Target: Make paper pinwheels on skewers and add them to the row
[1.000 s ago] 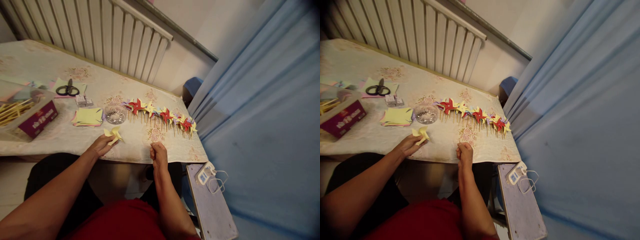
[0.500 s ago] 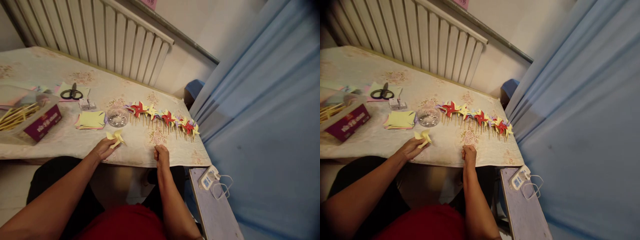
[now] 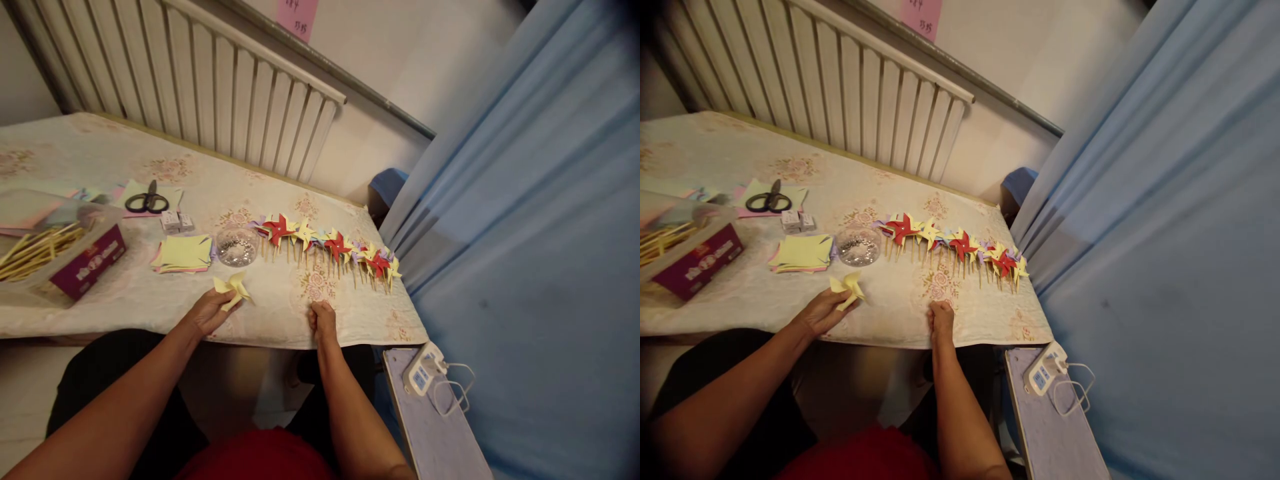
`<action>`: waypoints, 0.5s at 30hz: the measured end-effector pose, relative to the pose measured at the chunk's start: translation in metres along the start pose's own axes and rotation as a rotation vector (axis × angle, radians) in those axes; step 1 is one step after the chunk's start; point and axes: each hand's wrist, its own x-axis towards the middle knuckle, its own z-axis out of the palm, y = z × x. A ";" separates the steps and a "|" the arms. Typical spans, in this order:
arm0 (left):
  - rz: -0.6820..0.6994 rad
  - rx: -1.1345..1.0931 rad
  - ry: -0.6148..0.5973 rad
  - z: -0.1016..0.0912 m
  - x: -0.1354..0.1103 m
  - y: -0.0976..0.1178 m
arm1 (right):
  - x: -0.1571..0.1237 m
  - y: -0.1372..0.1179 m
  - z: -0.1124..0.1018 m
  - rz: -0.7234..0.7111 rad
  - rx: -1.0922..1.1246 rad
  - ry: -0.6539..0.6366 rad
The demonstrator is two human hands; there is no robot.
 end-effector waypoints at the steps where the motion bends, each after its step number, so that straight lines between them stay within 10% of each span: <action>1: 0.001 0.001 0.000 0.000 0.000 0.000 | 0.001 0.001 0.000 0.003 0.001 -0.006; 15: 0.004 0.001 0.009 0.001 -0.001 0.000 | 0.003 0.002 -0.003 0.040 -0.003 -0.058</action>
